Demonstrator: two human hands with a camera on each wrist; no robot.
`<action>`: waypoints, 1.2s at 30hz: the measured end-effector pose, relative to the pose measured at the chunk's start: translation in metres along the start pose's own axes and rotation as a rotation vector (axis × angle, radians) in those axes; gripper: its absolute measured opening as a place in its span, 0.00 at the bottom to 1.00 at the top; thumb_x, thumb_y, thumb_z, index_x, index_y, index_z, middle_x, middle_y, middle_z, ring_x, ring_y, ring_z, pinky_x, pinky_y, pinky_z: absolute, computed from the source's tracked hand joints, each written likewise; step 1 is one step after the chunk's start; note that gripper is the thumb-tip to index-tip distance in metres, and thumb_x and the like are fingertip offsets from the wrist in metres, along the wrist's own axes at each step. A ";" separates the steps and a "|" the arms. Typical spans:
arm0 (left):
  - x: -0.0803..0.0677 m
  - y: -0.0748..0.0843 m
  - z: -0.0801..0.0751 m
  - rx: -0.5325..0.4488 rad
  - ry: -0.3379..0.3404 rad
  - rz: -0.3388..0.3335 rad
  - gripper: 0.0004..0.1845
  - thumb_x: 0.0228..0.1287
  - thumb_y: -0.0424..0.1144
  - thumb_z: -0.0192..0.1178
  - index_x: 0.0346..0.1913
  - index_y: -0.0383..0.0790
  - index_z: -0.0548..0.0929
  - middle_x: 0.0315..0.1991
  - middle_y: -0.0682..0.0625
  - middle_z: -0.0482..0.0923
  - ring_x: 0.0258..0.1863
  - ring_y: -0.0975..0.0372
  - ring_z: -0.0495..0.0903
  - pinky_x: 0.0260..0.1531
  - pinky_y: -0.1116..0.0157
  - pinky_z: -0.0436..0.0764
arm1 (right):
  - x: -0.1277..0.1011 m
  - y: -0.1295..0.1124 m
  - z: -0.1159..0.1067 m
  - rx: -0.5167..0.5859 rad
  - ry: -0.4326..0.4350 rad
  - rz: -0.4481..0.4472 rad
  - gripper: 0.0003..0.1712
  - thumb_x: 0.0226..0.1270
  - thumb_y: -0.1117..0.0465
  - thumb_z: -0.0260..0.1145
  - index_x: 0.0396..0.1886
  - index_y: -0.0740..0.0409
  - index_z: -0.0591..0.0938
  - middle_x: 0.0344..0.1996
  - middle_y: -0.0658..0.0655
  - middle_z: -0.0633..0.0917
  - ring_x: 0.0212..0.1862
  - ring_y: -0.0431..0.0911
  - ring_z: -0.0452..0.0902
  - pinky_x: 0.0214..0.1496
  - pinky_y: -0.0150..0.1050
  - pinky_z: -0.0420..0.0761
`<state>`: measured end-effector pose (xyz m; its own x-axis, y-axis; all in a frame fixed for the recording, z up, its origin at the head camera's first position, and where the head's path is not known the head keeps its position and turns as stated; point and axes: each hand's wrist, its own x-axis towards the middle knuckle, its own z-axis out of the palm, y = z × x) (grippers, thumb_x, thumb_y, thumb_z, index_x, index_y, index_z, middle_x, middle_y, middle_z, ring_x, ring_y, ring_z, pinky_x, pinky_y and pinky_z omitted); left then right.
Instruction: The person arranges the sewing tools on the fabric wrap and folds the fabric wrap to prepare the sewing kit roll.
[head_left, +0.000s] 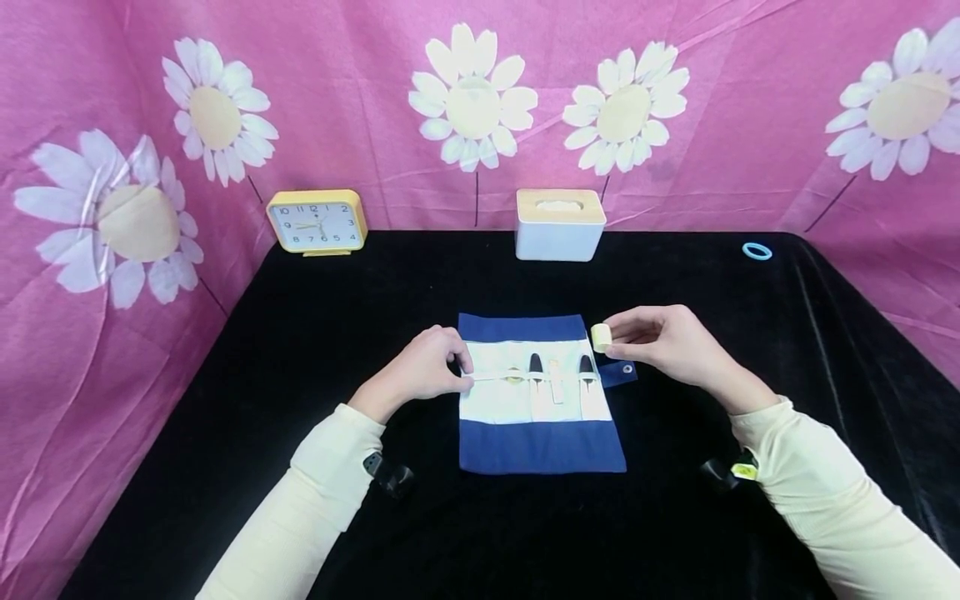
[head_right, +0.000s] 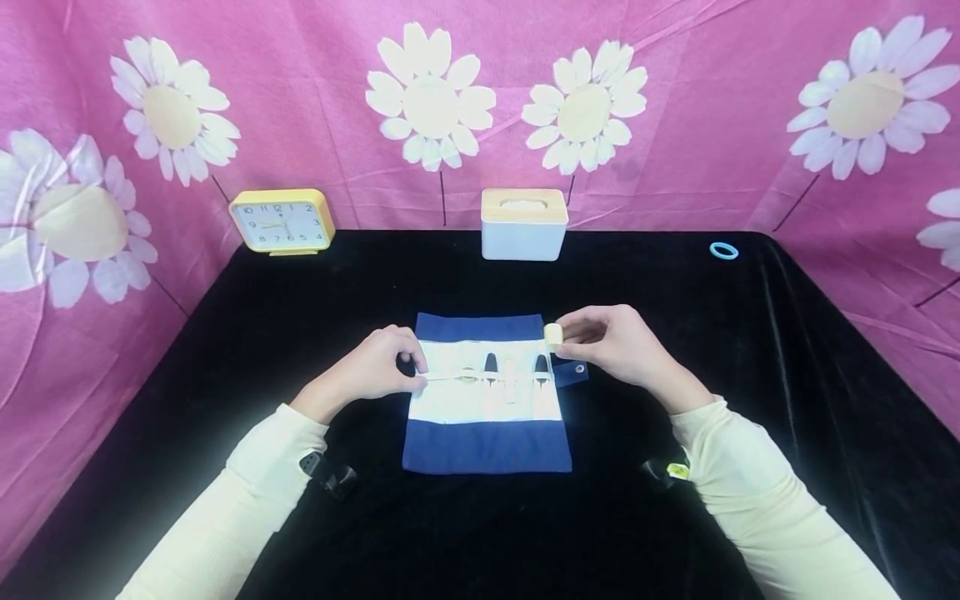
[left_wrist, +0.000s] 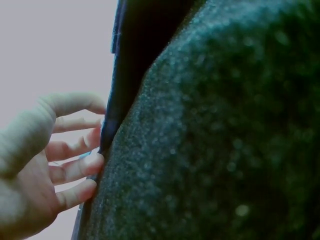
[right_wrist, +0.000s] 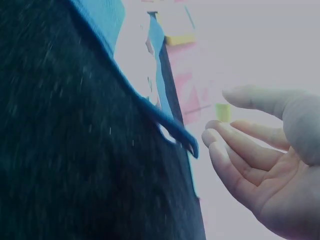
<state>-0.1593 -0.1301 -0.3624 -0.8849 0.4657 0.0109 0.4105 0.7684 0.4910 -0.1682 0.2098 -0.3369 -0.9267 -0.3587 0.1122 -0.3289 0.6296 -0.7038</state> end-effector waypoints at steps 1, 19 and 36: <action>0.000 0.000 0.000 0.003 0.001 0.005 0.03 0.47 0.40 0.69 0.25 0.48 0.85 0.35 0.56 0.79 0.38 0.61 0.71 0.42 0.64 0.71 | 0.002 -0.002 0.002 0.001 -0.008 0.003 0.18 0.54 0.56 0.73 0.44 0.57 0.84 0.36 0.56 0.88 0.34 0.37 0.83 0.34 0.30 0.80; -0.001 0.001 0.000 0.010 0.022 0.017 0.04 0.45 0.40 0.69 0.24 0.48 0.84 0.34 0.56 0.79 0.37 0.61 0.70 0.40 0.65 0.71 | 0.023 -0.024 0.037 0.017 -0.100 -0.008 0.16 0.53 0.57 0.74 0.41 0.55 0.85 0.34 0.52 0.88 0.35 0.42 0.82 0.36 0.33 0.78; -0.001 0.000 0.001 0.025 0.039 0.038 0.04 0.44 0.40 0.70 0.23 0.48 0.84 0.34 0.56 0.79 0.36 0.62 0.70 0.39 0.65 0.71 | 0.040 -0.040 0.071 0.123 -0.162 -0.050 0.17 0.51 0.57 0.74 0.42 0.56 0.85 0.35 0.54 0.87 0.36 0.42 0.82 0.42 0.35 0.81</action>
<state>-0.1582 -0.1297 -0.3633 -0.8763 0.4776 0.0634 0.4489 0.7616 0.4674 -0.1792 0.1209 -0.3542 -0.8652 -0.4997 0.0421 -0.3399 0.5226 -0.7819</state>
